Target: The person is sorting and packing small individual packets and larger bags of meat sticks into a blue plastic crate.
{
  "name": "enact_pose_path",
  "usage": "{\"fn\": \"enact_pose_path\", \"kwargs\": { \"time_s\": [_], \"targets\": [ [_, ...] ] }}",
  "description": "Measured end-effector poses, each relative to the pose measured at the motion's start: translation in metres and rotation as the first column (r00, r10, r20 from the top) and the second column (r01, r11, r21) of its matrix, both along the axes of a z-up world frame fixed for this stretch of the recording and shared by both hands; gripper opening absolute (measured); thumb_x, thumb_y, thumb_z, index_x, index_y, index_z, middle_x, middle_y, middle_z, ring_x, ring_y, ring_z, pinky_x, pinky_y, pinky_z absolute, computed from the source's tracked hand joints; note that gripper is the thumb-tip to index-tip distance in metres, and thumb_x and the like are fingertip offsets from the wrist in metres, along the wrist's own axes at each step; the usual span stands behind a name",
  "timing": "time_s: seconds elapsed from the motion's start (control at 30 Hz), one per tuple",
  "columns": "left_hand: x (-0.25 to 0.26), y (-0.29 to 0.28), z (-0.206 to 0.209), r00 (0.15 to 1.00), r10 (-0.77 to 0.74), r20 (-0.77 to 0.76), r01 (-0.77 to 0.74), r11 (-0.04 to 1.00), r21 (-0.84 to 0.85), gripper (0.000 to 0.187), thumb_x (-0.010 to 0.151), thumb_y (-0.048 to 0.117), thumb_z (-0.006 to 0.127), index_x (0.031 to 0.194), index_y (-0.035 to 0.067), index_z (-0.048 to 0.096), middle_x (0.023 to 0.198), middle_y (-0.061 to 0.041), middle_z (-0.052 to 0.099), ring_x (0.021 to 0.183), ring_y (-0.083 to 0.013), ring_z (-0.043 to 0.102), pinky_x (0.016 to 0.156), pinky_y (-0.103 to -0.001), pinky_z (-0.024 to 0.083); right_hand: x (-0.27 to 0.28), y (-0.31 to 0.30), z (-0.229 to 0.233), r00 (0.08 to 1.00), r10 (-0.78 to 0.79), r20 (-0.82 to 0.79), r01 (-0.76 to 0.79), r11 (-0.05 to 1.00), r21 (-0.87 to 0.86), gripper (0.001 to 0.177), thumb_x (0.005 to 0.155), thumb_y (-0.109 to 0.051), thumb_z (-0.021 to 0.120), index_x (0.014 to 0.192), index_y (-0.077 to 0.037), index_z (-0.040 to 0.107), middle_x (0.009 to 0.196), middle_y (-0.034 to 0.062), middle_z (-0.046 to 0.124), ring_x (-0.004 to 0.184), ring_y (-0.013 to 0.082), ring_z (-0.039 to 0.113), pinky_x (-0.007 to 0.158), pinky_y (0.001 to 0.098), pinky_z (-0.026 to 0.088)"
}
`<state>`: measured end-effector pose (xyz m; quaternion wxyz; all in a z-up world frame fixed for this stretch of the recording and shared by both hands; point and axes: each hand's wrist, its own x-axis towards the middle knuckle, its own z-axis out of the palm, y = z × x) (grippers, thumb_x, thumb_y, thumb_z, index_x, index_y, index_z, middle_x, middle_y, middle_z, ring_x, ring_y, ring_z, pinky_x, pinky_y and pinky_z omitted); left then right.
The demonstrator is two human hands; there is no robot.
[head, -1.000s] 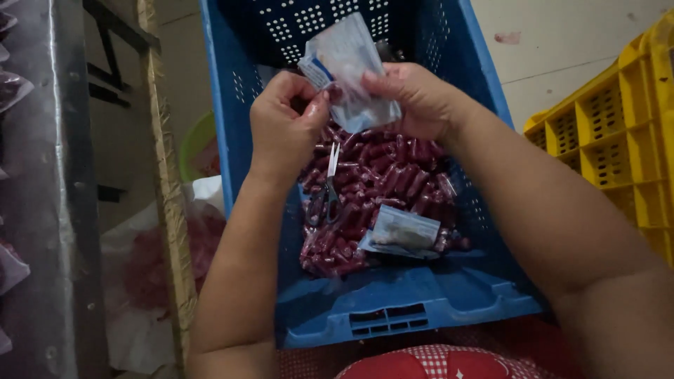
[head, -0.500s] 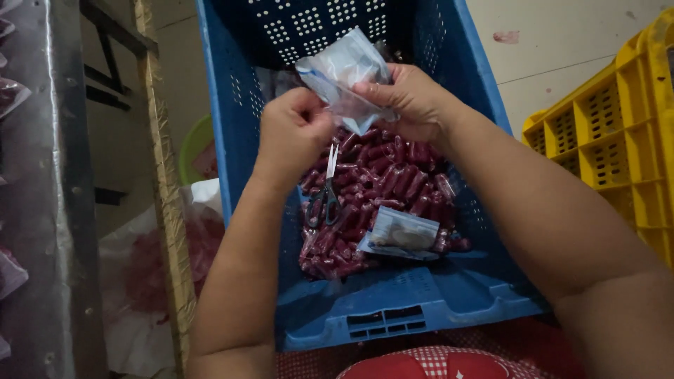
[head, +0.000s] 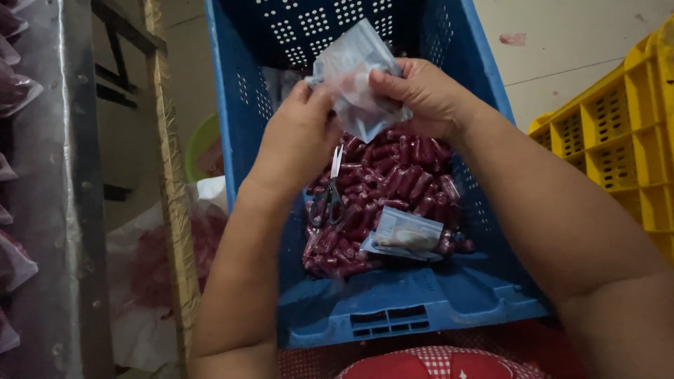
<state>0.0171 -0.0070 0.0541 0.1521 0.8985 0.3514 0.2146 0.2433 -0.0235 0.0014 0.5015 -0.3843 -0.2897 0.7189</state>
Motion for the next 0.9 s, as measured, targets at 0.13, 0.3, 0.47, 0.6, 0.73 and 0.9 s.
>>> {"fn": "enact_pose_path", "kwargs": {
  "time_s": [0.13,0.3,0.47,0.6,0.73,0.9],
  "targets": [
    [-0.002,0.004,0.004,0.998,0.018,-0.061,-0.026,0.990,-0.136,0.006,0.097,0.013,0.061,0.101,0.009,0.059,0.102,-0.013,0.058,0.082,-0.0335,0.060,0.069,-0.046,0.049,0.003,0.006,-0.010,0.997,-0.075,-0.032,0.074,0.997,-0.016,0.028,0.082,-0.021,0.083,0.102,-0.007,0.071,0.092,0.0092,0.075,0.083,0.0218,0.075,0.073,0.0399,0.067],
    [-0.023,0.016,0.006,0.973,-0.030,0.230,0.121,0.912,-0.392,0.014,0.096,0.001,0.066,0.102,0.013,0.061,0.105,-0.003,0.056,0.091,-0.0152,0.056,0.077,-0.027,0.049,0.007,0.005,-0.006,0.990,-0.122,-0.073,0.120,0.992,-0.026,0.025,0.087,-0.023,0.079,0.105,-0.007,0.072,0.095,0.0086,0.077,0.086,0.0215,0.075,0.074,0.0366,0.065],
    [-0.015,0.002,0.021,0.998,-0.037,0.049,0.058,0.825,-0.562,0.042,0.088,0.014,0.079,0.126,0.021,0.063,0.123,-0.011,0.053,0.111,-0.0247,0.069,0.097,-0.034,0.061,0.008,0.001,0.000,0.992,-0.008,-0.127,0.015,0.999,0.049,0.031,0.080,-0.006,0.082,0.109,-0.005,0.071,0.104,0.0124,0.075,0.098,0.0267,0.075,0.088,0.0415,0.066],
    [-0.016,0.009,0.006,0.999,-0.052,0.009,0.050,0.872,-0.488,0.022,0.090,0.022,0.077,0.111,0.017,0.072,0.112,-0.006,0.055,0.097,-0.0202,0.064,0.085,-0.032,0.053,0.009,-0.003,0.006,0.998,-0.059,0.031,0.057,0.998,0.040,0.038,0.078,-0.004,0.082,0.114,-0.007,0.068,0.106,0.0081,0.074,0.098,0.0223,0.074,0.080,0.0373,0.067],
    [-0.012,0.009,0.000,0.955,0.006,0.296,0.186,0.765,-0.616,0.029,0.094,0.019,0.069,0.122,0.010,0.065,0.114,-0.005,0.069,0.100,-0.0154,0.069,0.084,-0.027,0.060,0.006,-0.010,0.019,1.000,0.002,-0.003,-0.002,0.999,0.034,0.043,0.083,-0.023,0.077,0.121,-0.005,0.067,0.119,0.0101,0.072,0.109,0.0255,0.071,0.090,0.0424,0.064],
    [-0.015,0.021,-0.020,0.959,-0.029,0.281,0.185,0.816,-0.547,0.022,0.095,0.023,0.075,0.114,0.013,0.076,0.108,-0.004,0.063,0.086,-0.0106,0.065,0.074,-0.022,0.055,0.007,0.003,0.000,0.989,-0.040,-0.139,0.050,0.996,0.069,0.040,0.089,-0.032,0.075,0.121,-0.011,0.067,0.117,0.0076,0.074,0.108,0.0220,0.073,0.093,0.0385,0.063]
  ]
}}
